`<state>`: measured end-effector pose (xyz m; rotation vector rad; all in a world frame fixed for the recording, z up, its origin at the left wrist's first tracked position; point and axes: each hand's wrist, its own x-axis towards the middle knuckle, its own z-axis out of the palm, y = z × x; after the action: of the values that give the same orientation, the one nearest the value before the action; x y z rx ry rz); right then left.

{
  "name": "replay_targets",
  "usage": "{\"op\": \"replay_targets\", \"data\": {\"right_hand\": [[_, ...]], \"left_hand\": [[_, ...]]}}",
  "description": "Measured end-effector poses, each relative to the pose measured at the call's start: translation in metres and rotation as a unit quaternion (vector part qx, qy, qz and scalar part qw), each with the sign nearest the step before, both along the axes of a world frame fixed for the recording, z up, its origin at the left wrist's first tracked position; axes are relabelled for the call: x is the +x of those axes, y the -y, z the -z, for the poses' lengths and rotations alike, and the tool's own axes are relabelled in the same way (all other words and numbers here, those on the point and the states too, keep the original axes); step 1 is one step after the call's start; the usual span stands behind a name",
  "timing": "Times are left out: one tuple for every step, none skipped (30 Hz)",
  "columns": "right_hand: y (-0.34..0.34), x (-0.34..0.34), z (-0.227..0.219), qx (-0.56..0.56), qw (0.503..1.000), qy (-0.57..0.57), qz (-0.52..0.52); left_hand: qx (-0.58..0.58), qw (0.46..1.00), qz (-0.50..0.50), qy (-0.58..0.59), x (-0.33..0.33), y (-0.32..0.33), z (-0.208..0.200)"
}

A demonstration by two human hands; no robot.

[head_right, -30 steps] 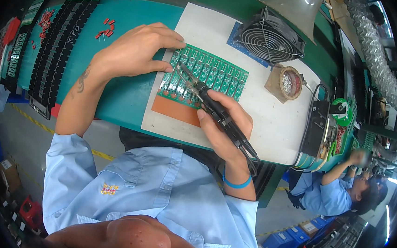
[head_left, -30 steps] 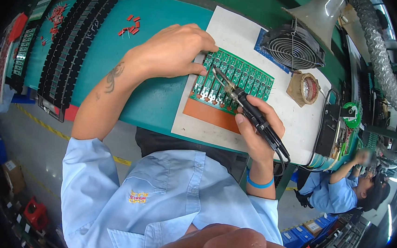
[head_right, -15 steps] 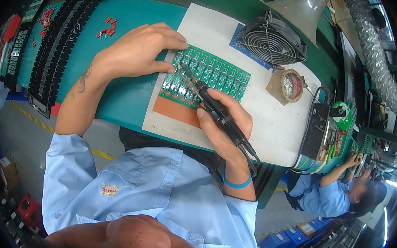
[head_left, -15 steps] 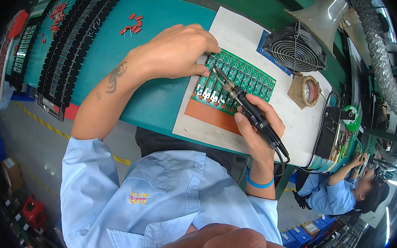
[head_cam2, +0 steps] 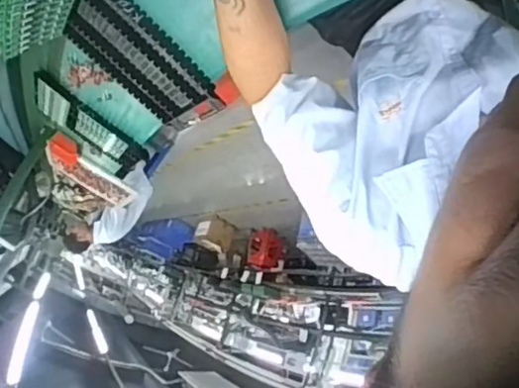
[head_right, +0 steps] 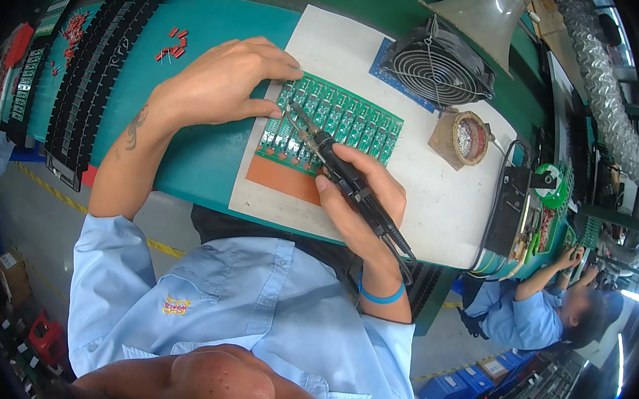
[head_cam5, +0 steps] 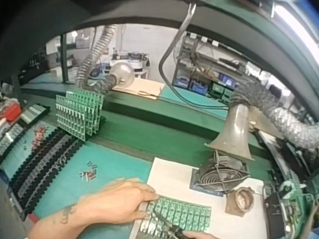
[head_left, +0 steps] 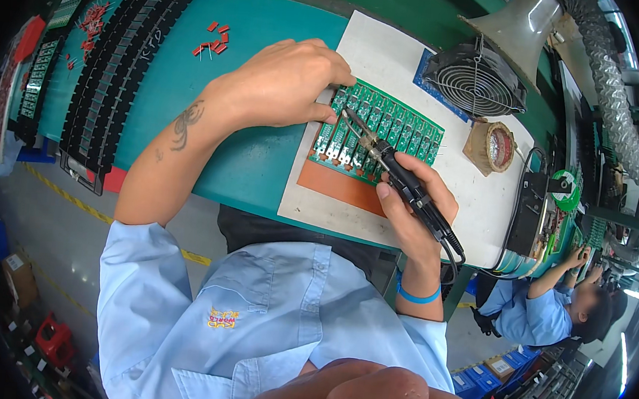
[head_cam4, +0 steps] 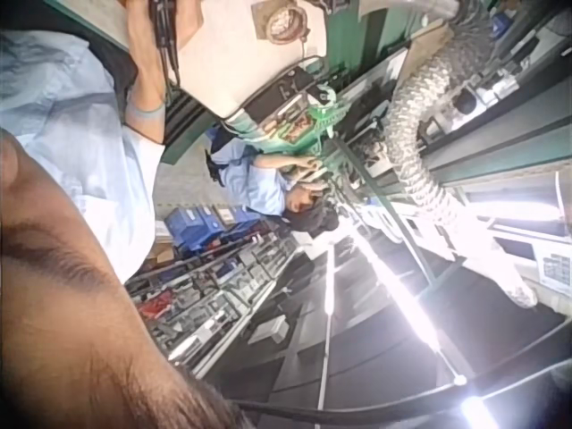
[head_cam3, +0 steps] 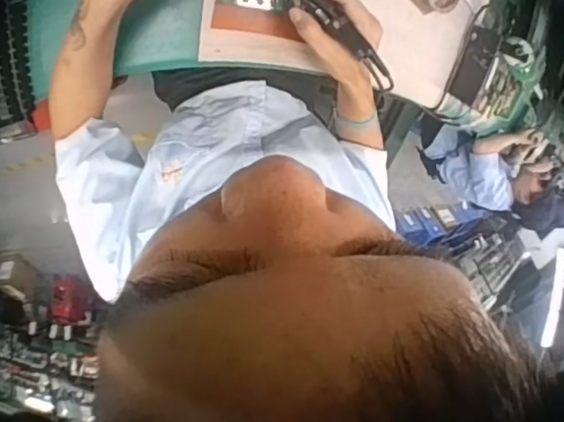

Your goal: The person solders components onto a circuit board using a soldering iron, inserts electronic components into another circuit board by hand, and covers it with a metal plate.

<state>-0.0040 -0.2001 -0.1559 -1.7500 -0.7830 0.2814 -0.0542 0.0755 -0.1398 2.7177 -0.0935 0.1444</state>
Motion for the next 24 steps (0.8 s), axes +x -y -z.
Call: {"op": "replay_targets", "data": {"right_hand": [[0.000,0.000,0.000,-0.001,1.000,0.002,0.000],[0.000,0.000,0.000,-0.001,1.000,0.004,0.000],[0.000,0.000,0.001,-0.002,1.000,0.006,0.000],[0.000,0.000,0.001,-0.002,1.000,0.006,0.000],[0.000,0.001,0.001,-0.002,1.000,0.007,-0.001],[0.000,0.001,0.001,-0.002,1.000,0.008,-0.001],[0.001,0.001,0.001,-0.002,1.000,0.009,-0.002],[0.001,0.001,0.001,-0.002,1.000,0.009,-0.002],[0.001,0.001,0.001,-0.002,1.000,0.010,-0.002],[0.001,0.000,0.000,-0.001,1.000,0.008,0.001],[0.002,0.000,0.000,0.000,1.000,0.007,0.004],[0.003,-0.001,-0.001,0.001,1.000,0.006,0.008],[0.005,-0.002,-0.001,0.001,1.000,0.005,0.012],[0.007,-0.004,-0.002,0.002,1.000,0.005,0.014],[0.011,-0.005,-0.004,0.009,1.000,0.006,0.016],[0.015,-0.006,-0.007,0.016,1.000,0.008,0.019],[0.021,-0.007,-0.009,0.022,0.999,0.010,0.022],[0.025,-0.006,-0.011,0.029,0.999,0.013,0.027],[0.032,-0.004,-0.011,0.045,0.997,0.037,0.048],[0.039,0.001,-0.011,0.060,0.994,0.061,0.070],[0.050,0.007,-0.010,0.058,0.993,0.063,0.079],[0.062,0.013,-0.007,0.064,0.984,0.070,0.151],[0.072,0.019,-0.004,0.071,0.970,0.077,0.221],[0.079,0.025,0.004,0.072,0.967,0.080,0.230]], "left_hand": [[-0.001,1.000,0.001,0.001,0.000,0.000,0.000],[-0.001,1.000,0.002,0.002,0.000,0.000,0.000],[-0.002,1.000,0.003,0.003,0.000,0.000,0.000],[-0.002,1.000,0.004,0.003,0.000,0.000,0.000],[-0.004,1.000,0.004,0.001,0.000,0.000,0.000],[-0.005,1.000,0.004,0.000,0.000,0.000,-0.001],[-0.007,1.000,0.004,-0.002,0.000,0.000,-0.001],[-0.009,1.000,0.004,-0.004,0.000,0.000,-0.001],[-0.009,1.000,0.004,-0.004,0.000,0.000,-0.002],[-0.008,1.000,0.004,-0.004,0.000,0.000,-0.001],[-0.007,1.000,0.004,-0.004,0.000,0.000,-0.001],[-0.006,1.000,0.005,-0.004,0.000,0.001,-0.001],[-0.005,1.000,0.006,-0.005,0.001,0.001,-0.002],[-0.005,1.000,0.008,-0.005,0.001,0.001,-0.002],[-0.006,1.000,0.006,-0.007,0.001,0.001,-0.002],[-0.007,1.000,0.005,-0.009,0.001,0.001,-0.001],[-0.009,1.000,0.005,-0.011,0.002,0.001,-0.001],[-0.010,1.000,0.006,-0.012,0.002,0.000,-0.001],[-0.011,1.000,0.013,-0.012,0.002,0.001,-0.001],[-0.008,1.000,0.006,-0.013,0.000,0.001,-0.002],[-0.006,1.000,0.001,-0.014,0.000,0.001,-0.003],[-0.003,1.000,-0.004,-0.015,-0.001,0.001,-0.003],[0.000,1.000,-0.009,-0.015,-0.001,0.002,-0.004],[0.002,1.000,0.001,-0.013,-0.001,0.003,-0.006]]}}
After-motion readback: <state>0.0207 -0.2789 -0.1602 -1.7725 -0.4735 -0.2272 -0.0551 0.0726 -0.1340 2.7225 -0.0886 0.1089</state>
